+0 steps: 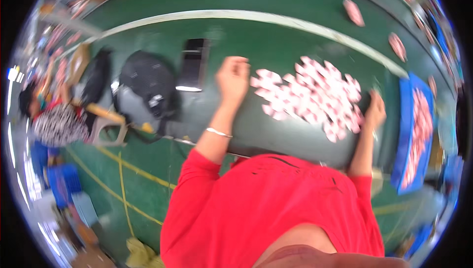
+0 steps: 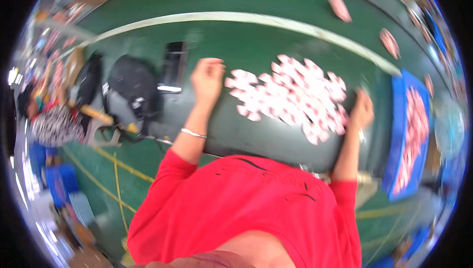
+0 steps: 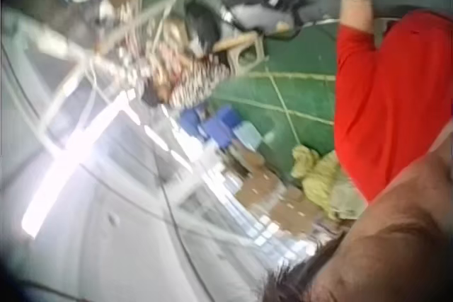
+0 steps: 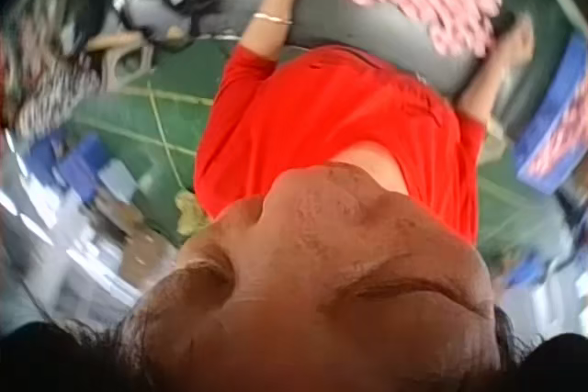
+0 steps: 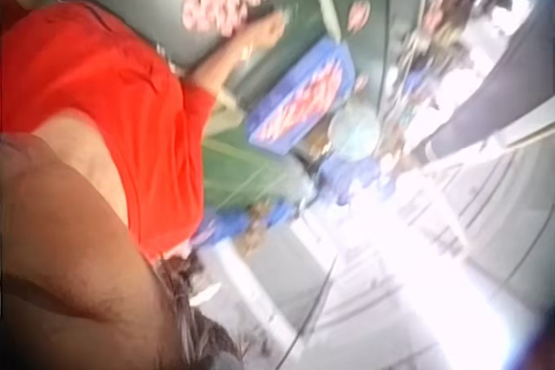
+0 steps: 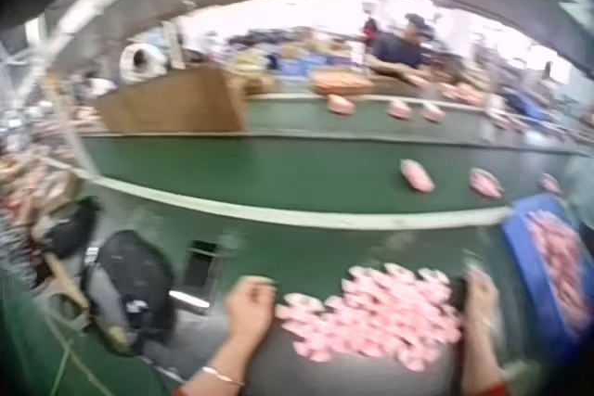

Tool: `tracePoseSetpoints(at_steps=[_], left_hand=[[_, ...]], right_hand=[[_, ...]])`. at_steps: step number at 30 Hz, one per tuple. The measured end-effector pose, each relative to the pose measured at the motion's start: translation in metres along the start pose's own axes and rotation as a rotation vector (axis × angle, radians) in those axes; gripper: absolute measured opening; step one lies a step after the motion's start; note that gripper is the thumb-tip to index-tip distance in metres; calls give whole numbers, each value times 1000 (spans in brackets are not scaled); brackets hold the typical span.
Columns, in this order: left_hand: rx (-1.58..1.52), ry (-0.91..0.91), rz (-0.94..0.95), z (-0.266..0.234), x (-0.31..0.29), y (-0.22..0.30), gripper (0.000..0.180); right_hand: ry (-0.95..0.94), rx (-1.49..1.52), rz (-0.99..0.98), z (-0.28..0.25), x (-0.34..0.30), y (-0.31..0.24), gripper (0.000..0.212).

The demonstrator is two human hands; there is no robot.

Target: The person assembles small portable fans by taking fan blades and casings, attaching the blades into the casings by hand, and placing the assembled units onto the conveyor belt.

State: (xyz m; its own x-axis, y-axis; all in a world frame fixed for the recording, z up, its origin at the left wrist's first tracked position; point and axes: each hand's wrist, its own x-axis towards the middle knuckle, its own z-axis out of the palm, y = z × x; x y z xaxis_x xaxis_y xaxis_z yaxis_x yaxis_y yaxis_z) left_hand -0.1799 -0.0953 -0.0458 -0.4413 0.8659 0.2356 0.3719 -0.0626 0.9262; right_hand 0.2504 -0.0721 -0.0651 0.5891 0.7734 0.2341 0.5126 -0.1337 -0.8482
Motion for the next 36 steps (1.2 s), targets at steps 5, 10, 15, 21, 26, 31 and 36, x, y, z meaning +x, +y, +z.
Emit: tracePoseSetpoints(at_steps=[5, 10, 15, 21, 26, 31, 36], left_hand=[[-59, -41, 12, 0, 6, -21, 14], [-16, -29, -19, -5, -1, -15, 11], [234, -14, 245, 9, -15, 22, 24], [474, -644, 593, 37, -56, 82, 84], [549, -748, 750, 44, -65, 66, 76], [590, -739, 769, 36, -68, 58, 71], [624, -811, 816, 29, -80, 59, 78]], right_hand=[[-20, 54, -87, 6, -14, 0, 24], [16, -42, -265, 7, -27, -23, 21], [58, -86, -258, -2, -23, -25, 21], [-17, -114, -304, -1, -20, -28, 17], [59, -99, -475, -4, -39, -40, 19], [-419, -74, -784, -8, -86, -88, 41], [-642, -124, -948, -4, -99, -97, 44]])
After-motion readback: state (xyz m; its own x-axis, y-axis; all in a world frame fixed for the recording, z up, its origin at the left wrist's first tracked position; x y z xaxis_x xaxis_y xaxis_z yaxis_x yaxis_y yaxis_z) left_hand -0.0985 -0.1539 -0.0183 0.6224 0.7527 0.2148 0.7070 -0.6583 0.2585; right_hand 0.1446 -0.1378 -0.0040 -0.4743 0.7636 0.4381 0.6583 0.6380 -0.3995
